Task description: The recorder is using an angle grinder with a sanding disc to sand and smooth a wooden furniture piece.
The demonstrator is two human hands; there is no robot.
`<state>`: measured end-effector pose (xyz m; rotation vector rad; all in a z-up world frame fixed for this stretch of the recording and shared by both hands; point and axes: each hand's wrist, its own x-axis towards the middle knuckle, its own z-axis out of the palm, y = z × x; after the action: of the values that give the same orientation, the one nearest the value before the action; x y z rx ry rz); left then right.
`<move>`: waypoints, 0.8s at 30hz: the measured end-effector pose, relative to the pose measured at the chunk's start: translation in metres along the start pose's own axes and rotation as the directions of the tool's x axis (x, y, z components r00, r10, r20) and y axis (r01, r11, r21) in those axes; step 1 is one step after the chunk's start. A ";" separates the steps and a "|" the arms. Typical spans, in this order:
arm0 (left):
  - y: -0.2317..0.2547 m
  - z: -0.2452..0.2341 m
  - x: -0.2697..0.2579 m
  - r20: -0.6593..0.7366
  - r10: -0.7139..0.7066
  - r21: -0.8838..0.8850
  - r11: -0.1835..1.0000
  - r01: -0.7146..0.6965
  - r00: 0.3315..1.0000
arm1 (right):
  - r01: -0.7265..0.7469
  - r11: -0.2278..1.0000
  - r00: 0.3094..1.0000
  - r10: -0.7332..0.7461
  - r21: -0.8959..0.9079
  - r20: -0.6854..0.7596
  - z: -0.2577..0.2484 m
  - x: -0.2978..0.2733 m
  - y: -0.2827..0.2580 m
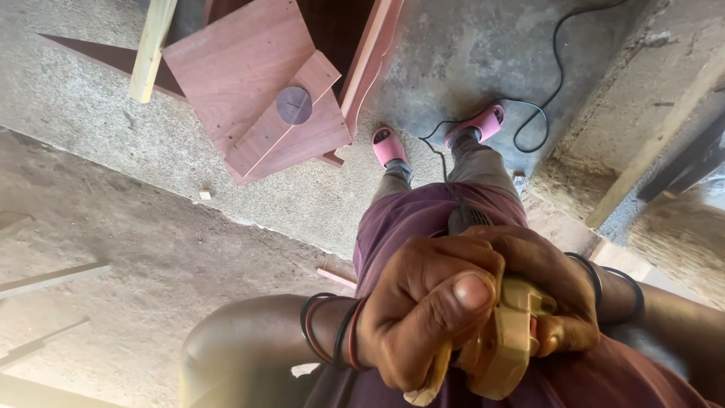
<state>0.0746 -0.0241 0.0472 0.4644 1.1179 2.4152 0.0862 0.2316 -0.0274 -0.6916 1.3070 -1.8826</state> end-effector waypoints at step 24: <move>-0.037 -0.043 0.090 -0.351 0.055 0.355 0.932 0.079 0.935 | 0.055 0.922 0.840 -0.250 -0.382 -0.482 -0.051 0.081 -0.006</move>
<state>-0.0127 0.0165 0.0020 0.1249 1.7367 2.3395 -0.0018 0.1952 -0.0369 -0.4775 2.0342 -2.0735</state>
